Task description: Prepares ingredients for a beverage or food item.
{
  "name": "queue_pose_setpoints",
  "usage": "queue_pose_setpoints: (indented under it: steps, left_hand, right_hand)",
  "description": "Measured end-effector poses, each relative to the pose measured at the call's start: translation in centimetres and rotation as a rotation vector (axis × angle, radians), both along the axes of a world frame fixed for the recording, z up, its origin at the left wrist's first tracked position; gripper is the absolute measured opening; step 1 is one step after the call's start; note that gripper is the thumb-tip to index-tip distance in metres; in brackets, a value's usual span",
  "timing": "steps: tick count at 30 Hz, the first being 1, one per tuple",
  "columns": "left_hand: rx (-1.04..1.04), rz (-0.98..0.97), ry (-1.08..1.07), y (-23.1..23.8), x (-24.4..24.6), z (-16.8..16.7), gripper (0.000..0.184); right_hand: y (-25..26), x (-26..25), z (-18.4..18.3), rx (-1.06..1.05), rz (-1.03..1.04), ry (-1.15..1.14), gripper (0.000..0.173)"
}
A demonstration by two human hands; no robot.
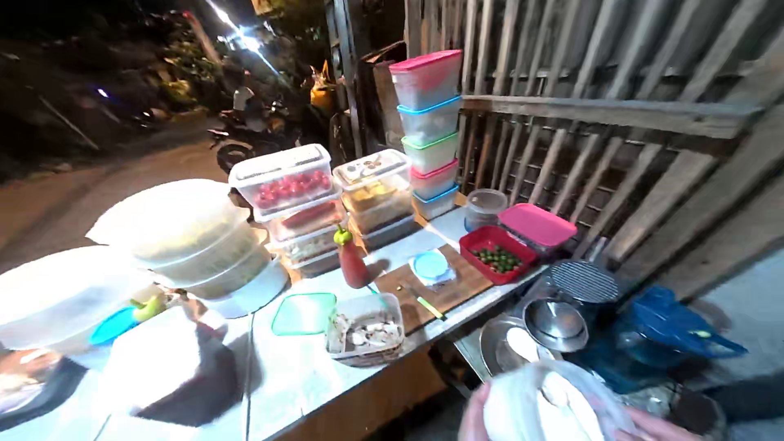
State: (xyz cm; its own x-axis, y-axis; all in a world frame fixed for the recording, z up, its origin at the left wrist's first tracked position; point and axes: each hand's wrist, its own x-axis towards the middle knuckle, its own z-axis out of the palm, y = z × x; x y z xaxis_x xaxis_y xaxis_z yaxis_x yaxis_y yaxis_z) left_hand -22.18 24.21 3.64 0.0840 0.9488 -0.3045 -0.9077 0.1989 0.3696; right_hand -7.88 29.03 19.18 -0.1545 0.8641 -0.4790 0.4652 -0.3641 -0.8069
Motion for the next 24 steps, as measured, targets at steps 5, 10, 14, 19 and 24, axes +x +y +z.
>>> queue_pose_setpoints:
  steps: [5,10,14,19,24]
  left_hand:
    - [-0.008,-0.073,0.071,6.2,-13.4,0.6,0.077]
    - [-0.293,0.321,0.596,12.0,-23.5,0.4,0.057]
    - [-0.416,0.539,1.078,10.6,-28.0,-0.3,0.031]
    - [-0.114,0.297,1.743,11.6,-29.0,1.0,0.023]
    - [-0.06,-0.449,1.868,21.3,-28.4,0.4,0.029]
  right_hand:
    - [10.0,-8.3,-5.6,0.039,0.273,0.288,0.028]
    - [18.8,-21.4,-5.1,0.026,0.239,0.164,0.02]
    - [25.5,-30.3,-9.1,0.078,0.287,0.044,0.019]
    - [32.8,-37.9,-17.5,0.058,0.244,-0.005,0.016]
    - [36.2,-41.1,-20.7,-0.063,0.263,-0.069,0.022]
